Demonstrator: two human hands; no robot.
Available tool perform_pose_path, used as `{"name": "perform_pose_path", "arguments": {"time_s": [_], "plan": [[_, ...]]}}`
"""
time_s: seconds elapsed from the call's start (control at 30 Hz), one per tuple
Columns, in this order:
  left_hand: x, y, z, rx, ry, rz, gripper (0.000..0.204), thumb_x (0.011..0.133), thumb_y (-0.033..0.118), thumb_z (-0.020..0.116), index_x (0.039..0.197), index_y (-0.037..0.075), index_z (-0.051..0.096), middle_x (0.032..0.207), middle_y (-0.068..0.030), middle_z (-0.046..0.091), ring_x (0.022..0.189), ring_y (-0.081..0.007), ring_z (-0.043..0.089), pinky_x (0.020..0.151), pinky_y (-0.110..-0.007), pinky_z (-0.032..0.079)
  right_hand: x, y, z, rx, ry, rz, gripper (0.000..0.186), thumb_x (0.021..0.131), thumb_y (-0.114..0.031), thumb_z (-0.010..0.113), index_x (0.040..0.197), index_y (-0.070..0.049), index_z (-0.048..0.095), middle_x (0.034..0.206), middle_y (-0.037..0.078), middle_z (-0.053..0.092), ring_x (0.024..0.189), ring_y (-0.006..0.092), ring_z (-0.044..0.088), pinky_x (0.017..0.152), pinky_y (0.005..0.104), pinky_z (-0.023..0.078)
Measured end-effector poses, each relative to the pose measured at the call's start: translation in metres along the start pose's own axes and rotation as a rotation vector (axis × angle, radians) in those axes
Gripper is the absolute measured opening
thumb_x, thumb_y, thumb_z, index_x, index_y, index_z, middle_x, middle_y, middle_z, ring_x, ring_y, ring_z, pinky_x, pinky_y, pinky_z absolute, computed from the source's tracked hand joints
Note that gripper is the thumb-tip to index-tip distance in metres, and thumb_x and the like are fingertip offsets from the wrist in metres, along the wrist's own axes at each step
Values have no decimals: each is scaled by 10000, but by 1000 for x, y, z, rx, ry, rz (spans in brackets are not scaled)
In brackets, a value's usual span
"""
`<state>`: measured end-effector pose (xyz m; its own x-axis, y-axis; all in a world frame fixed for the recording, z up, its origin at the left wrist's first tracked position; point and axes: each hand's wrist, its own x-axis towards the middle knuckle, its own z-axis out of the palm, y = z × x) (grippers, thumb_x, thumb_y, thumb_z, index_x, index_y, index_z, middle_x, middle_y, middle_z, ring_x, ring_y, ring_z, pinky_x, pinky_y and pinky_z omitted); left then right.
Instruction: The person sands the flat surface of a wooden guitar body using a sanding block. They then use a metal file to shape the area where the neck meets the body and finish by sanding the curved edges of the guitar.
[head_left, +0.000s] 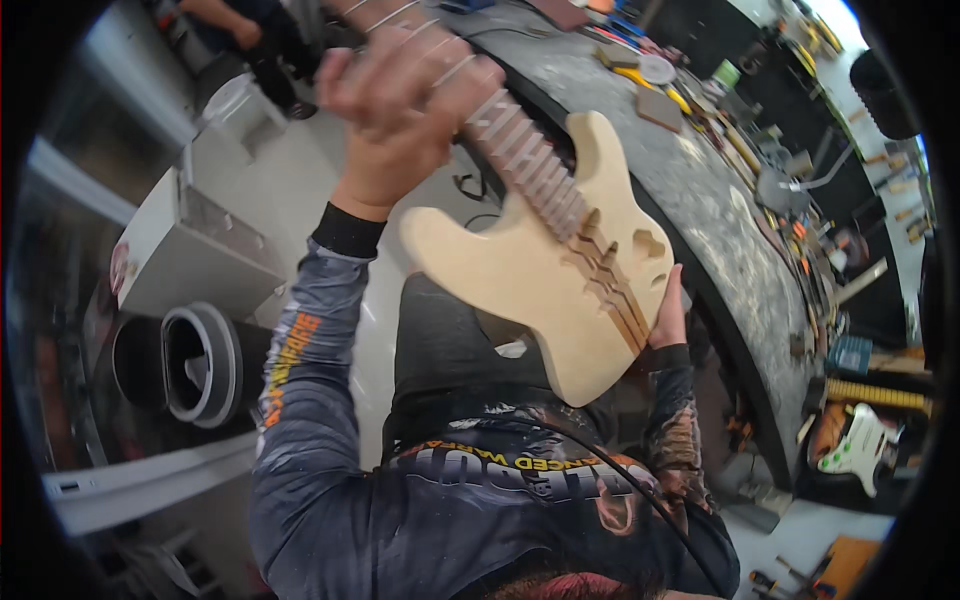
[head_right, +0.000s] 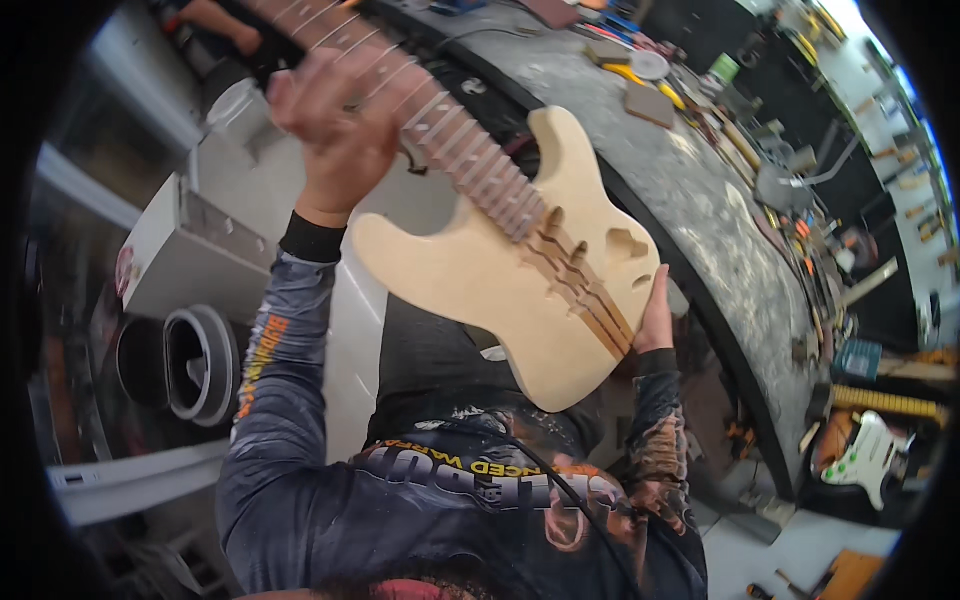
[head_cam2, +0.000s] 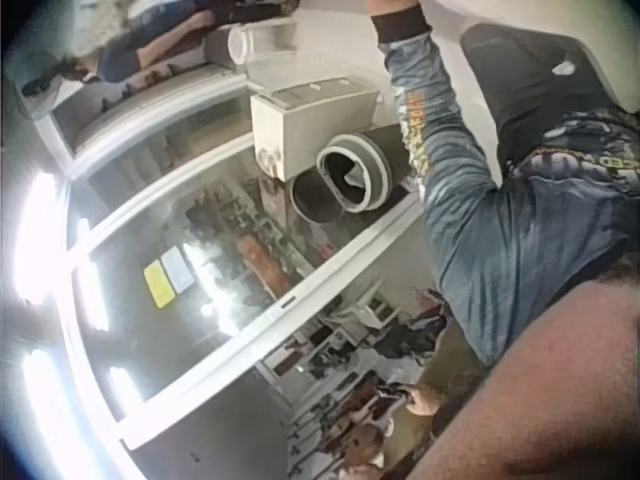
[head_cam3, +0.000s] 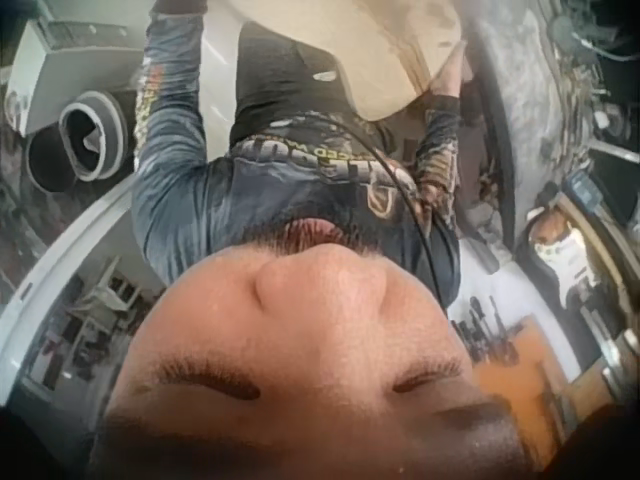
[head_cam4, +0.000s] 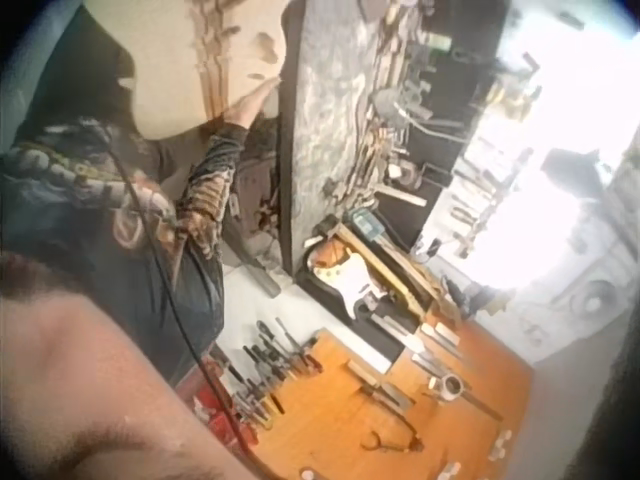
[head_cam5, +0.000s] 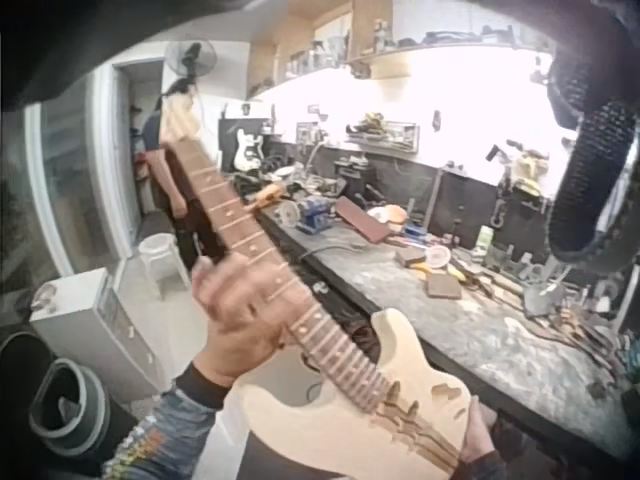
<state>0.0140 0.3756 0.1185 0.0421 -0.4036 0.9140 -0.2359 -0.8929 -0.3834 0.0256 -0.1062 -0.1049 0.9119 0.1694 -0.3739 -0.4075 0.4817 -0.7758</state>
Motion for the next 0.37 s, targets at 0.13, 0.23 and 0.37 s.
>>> {"name": "perform_pose_path", "arguments": {"time_s": [0.13,0.23,0.37], "plan": [[-54,28,-16,-1213,371,-1212,429,1135,155,606,1539,37,521,1467,-85,597,1405,-233,534,1250,-430,388,60,68,-7,116,-248,224,853,1139,-774,330,1679,-133,491,1607,111,640,1386,334,679,1139,508,582],[-70,88,-8,-2021,-140,-1230,552,1043,136,737,1526,31,491,1352,-154,678,1398,-273,612,1221,-457,456,85,88,-17,83,-590,300,846,1150,-770,253,1723,-176,437,1658,115,594,1449,352,629,1119,541,584],[-89,55,-20,-1675,-265,-1453,740,972,138,842,1564,41,408,1396,-175,698,1366,-285,678,1200,-463,494,108,98,74,8,-619,301,864,1146,-773,224,1807,-218,253,1778,135,442,1493,385,591,1164,569,556]]}}
